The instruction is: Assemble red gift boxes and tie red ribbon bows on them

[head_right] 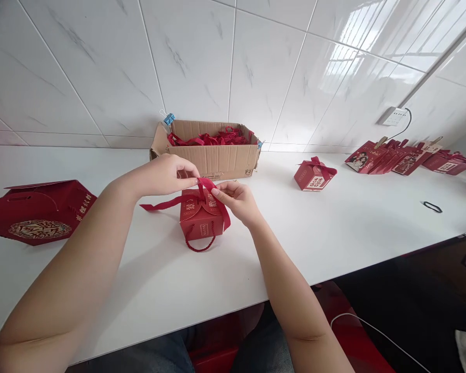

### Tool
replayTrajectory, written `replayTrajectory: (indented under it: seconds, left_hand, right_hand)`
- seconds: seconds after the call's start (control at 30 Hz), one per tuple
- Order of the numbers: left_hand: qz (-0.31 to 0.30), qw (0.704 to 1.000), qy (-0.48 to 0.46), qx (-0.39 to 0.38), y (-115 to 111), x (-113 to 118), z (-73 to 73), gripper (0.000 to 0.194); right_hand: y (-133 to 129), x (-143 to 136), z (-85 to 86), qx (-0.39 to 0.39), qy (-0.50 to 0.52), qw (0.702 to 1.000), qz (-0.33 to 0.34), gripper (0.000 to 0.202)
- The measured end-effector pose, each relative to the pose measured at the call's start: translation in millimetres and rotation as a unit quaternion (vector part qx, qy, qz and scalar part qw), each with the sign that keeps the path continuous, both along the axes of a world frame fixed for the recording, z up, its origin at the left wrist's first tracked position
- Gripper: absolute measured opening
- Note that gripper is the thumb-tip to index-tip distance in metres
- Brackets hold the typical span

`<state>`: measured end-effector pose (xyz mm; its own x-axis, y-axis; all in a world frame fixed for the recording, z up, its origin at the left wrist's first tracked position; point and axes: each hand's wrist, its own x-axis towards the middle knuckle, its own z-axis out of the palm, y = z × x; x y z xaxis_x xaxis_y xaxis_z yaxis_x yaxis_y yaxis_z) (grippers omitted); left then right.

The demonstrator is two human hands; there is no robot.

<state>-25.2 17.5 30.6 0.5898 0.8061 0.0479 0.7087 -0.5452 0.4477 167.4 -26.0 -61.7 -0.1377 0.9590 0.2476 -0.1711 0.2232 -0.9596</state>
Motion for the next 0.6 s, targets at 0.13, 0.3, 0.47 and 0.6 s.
replayTrajectory:
  seconds: [0.13, 0.3, 0.47, 0.6]
  left_hand:
    - [-0.031, 0.998, -0.052, -0.004, -4.3, 6.6, -2.2, 0.024]
    - [-0.038, 0.995, -0.088, 0.034, -10.4, 14.1, -2.6, 0.016]
    - [-0.026, 0.989, -0.12, 0.077, -8.5, 13.3, -2.5, 0.012]
    - [-0.034, 0.988, -0.138, 0.064, -8.0, 15.6, -4.7, 0.012]
  right_hand:
    - [3.4, -2.4, -4.7, 0.014, -0.001, 0.999, -0.052, 0.023]
    - [2.6, -7.1, -4.5, 0.003, 0.016, 0.997, -0.081, 0.027]
    - [2.9, -8.7, -6.7, -0.028, 0.012, 0.997, -0.074, 0.034]
    - [3.2, -12.2, -10.3, -0.027, 0.009, 0.998, -0.057, 0.036]
